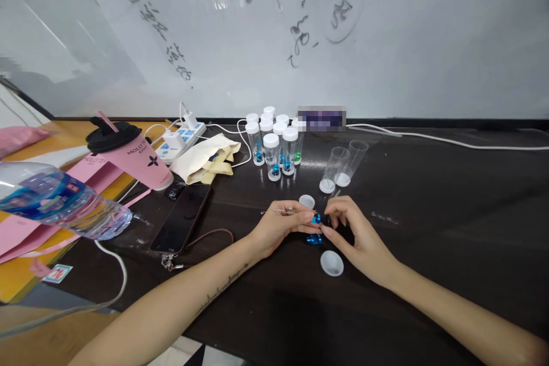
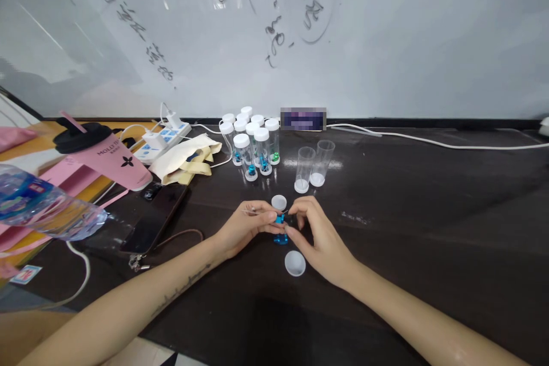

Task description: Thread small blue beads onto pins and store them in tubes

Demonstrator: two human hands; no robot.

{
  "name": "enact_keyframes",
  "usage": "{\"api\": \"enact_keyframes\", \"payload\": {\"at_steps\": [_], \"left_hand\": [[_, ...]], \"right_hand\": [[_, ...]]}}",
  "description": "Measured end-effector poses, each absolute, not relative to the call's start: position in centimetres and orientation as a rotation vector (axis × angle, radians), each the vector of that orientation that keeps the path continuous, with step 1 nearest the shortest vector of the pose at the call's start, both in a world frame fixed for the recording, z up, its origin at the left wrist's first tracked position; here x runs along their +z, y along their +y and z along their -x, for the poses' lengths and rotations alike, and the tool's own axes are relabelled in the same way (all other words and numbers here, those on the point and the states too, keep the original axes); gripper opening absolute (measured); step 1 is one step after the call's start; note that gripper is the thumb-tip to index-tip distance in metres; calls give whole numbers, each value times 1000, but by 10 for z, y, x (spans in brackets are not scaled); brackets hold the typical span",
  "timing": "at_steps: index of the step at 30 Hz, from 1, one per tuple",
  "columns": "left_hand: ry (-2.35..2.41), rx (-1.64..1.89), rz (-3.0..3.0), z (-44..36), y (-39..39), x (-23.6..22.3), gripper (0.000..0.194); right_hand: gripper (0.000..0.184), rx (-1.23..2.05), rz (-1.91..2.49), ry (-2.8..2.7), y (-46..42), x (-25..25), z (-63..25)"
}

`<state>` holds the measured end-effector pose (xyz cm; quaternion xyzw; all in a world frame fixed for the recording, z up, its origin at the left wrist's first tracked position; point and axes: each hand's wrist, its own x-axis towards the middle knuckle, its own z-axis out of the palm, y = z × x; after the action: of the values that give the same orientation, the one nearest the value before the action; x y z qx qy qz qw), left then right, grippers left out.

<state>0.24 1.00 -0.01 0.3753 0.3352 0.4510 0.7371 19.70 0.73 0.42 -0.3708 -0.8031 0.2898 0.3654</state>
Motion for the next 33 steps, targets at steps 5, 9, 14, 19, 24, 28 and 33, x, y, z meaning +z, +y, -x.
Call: {"api": "enact_keyframes", "payload": {"at_steps": [5,9,14,19,24,28,33], "left_hand": [[738,989,-828,-2,10,1,34],[729,994,-824,-3,10,0,34],[727,1022,-803,-1,11,-2,35],[723,1029,-794,0,12,-3,33],[706,1027,-780,0,12,-4,33],[701,1028,-784,0,12,-2,30],[693,1031,-782,0,12,-2,27]], "right_hand": [[19,736,939,-2066,7,4,-199],[20,802,912,-2071,7,8,-201],[36,742,925,-1962,7,5,-203],[50,728,911,-1964,7,3,-207],[55,768,916,-1929,6,2,-207],[54,778,909,-1917,6,3,-207],[54,793,899,-1922,5,4,-207]]}}
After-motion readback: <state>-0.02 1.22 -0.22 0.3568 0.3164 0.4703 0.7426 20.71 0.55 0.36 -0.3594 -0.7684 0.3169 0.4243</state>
